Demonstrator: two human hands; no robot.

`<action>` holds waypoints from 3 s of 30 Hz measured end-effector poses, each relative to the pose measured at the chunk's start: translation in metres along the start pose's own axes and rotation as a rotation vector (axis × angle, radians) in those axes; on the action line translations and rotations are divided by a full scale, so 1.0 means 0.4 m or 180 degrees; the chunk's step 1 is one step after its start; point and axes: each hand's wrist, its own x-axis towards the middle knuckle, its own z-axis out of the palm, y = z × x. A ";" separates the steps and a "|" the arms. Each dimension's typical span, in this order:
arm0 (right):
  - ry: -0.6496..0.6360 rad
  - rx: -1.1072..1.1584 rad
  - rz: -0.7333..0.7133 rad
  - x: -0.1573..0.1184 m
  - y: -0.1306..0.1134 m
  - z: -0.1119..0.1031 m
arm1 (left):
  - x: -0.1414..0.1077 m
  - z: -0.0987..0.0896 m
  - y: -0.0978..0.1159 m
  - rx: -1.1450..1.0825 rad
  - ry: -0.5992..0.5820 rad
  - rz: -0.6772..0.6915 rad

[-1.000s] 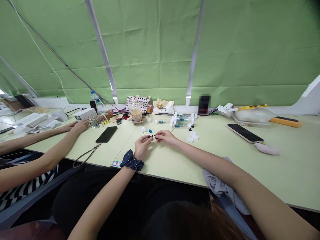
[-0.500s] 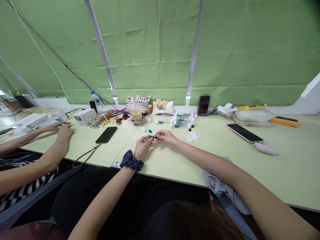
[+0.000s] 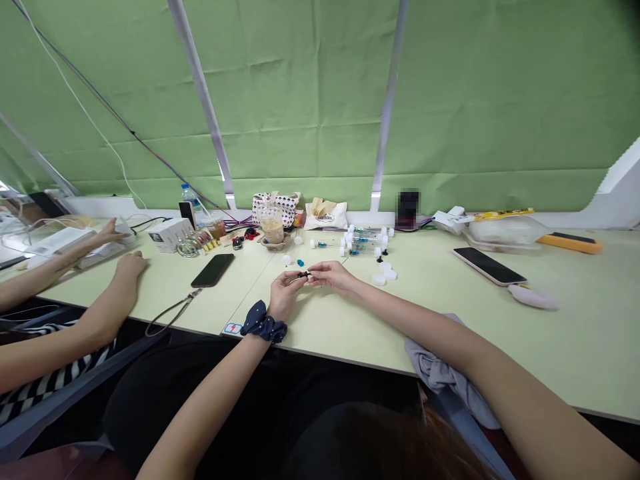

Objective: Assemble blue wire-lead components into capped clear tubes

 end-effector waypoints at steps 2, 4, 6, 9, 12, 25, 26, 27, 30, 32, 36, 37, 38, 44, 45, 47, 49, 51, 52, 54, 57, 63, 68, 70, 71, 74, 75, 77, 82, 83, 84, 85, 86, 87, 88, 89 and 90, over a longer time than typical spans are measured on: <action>-0.0021 -0.0036 0.0050 -0.003 -0.001 -0.001 | 0.001 -0.002 -0.003 0.0062 -0.0036 0.0057; 0.0003 -0.0090 0.0073 -0.004 -0.001 -0.002 | 0.003 -0.003 -0.006 0.0134 -0.0069 0.0094; 0.0064 -0.0167 0.0057 -0.003 0.003 -0.004 | 0.003 -0.003 -0.005 0.0197 -0.0084 0.0097; 0.0107 -0.0324 0.0006 0.003 0.011 -0.007 | 0.001 0.001 -0.001 0.0270 -0.0083 0.0099; 0.0106 -0.0396 -0.0097 0.011 0.021 -0.009 | -0.003 0.007 0.005 0.0347 -0.0051 0.0105; 0.0037 -0.0442 0.0248 0.013 0.019 -0.022 | -0.008 0.014 0.011 0.0541 0.0149 0.0228; 0.0068 -0.0478 0.0298 0.014 0.020 -0.023 | -0.009 0.016 0.012 0.0552 0.0133 0.0225; 0.0106 -0.0496 0.0311 0.015 0.022 -0.024 | -0.009 0.017 0.013 0.0556 0.0115 0.0216; 0.0180 -0.0461 0.0236 0.017 0.026 -0.022 | -0.010 0.019 0.014 0.0545 0.0077 0.0197; 0.0157 -0.0389 0.0237 0.016 0.027 -0.020 | -0.008 0.018 0.013 0.0517 0.0088 0.0203; -0.0015 -0.0129 0.0309 0.012 0.021 -0.016 | -0.001 0.010 0.005 0.0357 0.0190 0.0160; -0.0049 -0.0099 0.0324 0.011 0.019 -0.017 | 0.000 0.008 0.003 0.0325 0.0205 0.0148; -0.0063 -0.0117 0.0362 0.010 0.017 -0.018 | 0.001 0.007 0.002 0.0305 0.0201 0.0139; 0.0041 -0.0374 0.0677 0.014 0.015 -0.024 | -0.002 0.005 0.000 0.0338 -0.0075 0.0189; 0.0057 -0.0284 0.0627 0.015 0.016 -0.023 | -0.002 0.006 0.000 0.0349 -0.0099 0.0200; 0.0115 -0.0125 0.0484 0.015 0.017 -0.019 | -0.003 0.007 0.000 0.0384 -0.0102 0.0187; 0.0201 -0.0123 0.0395 0.013 0.016 -0.015 | -0.003 0.009 0.000 0.0426 -0.0076 0.0136; 0.0273 -0.0256 0.0428 0.008 0.014 -0.013 | -0.003 0.010 0.000 0.0433 -0.0041 0.0077; 0.0290 -0.0316 0.0459 0.006 0.012 -0.013 | -0.003 0.010 0.000 0.0422 -0.0018 0.0051; 0.0250 -0.0371 0.0491 0.001 0.007 -0.015 | -0.003 0.010 0.000 0.0382 0.0055 0.0030; 0.0095 -0.0361 0.0467 -0.001 0.003 -0.022 | -0.004 0.011 0.001 0.0313 0.0152 0.0040; 0.0126 -0.0539 0.0602 0.005 0.008 -0.023 | -0.006 0.015 0.004 0.0227 -0.0088 0.0098; 0.0142 -0.0572 0.0652 -0.006 -0.005 -0.008 | -0.006 0.013 0.003 0.0266 -0.0047 0.0122; 0.0125 -0.0484 0.0574 -0.010 -0.010 -0.007 | -0.006 0.012 0.003 0.0293 -0.0006 0.0139; 0.0102 -0.0443 0.0528 -0.010 -0.010 -0.009 | -0.006 0.012 0.002 0.0304 0.0015 0.0137; 0.0077 -0.0397 0.0471 -0.005 -0.005 -0.016 | -0.006 0.012 0.002 0.0332 0.0003 0.0118; 0.0102 -0.0412 0.0486 -0.002 -0.002 -0.018 | -0.005 0.012 0.002 0.0347 -0.0024 0.0121; 0.0165 -0.0456 0.0541 0.002 0.004 -0.020 | -0.004 0.012 0.000 0.0380 -0.0070 0.0140; 0.0087 -0.0480 0.0590 -0.004 -0.001 -0.011 | -0.002 0.009 -0.002 0.0305 -0.0062 0.0145; 0.0064 -0.0440 0.0567 -0.007 -0.004 -0.009 | -0.002 0.009 -0.001 0.0277 -0.0058 0.0142; 0.0041 -0.0391 0.0530 -0.010 -0.008 -0.008 | -0.003 0.010 0.000 0.0256 -0.0052 0.0139; 0.0012 -0.0345 0.0486 -0.012 -0.011 -0.007 | -0.004 0.011 0.001 0.0243 -0.0040 0.0137; -0.0017 -0.0313 0.0445 -0.014 -0.012 -0.007 | -0.005 0.012 0.002 0.0237 -0.0033 0.0134; -0.0038 -0.0301 0.0418 -0.013 -0.013 -0.008 | -0.005 0.013 0.003 0.0238 -0.0029 0.0133; -0.0047 -0.0307 0.0406 -0.012 -0.012 -0.010 | -0.006 0.013 0.004 0.0245 -0.0028 0.0135; -0.0048 -0.0325 0.0410 -0.009 -0.009 -0.013 | -0.006 0.014 0.004 0.0259 -0.0039 0.0135; -0.0044 -0.0347 0.0428 -0.006 -0.006 -0.016 | -0.006 0.014 0.004 0.0277 -0.0051 0.0137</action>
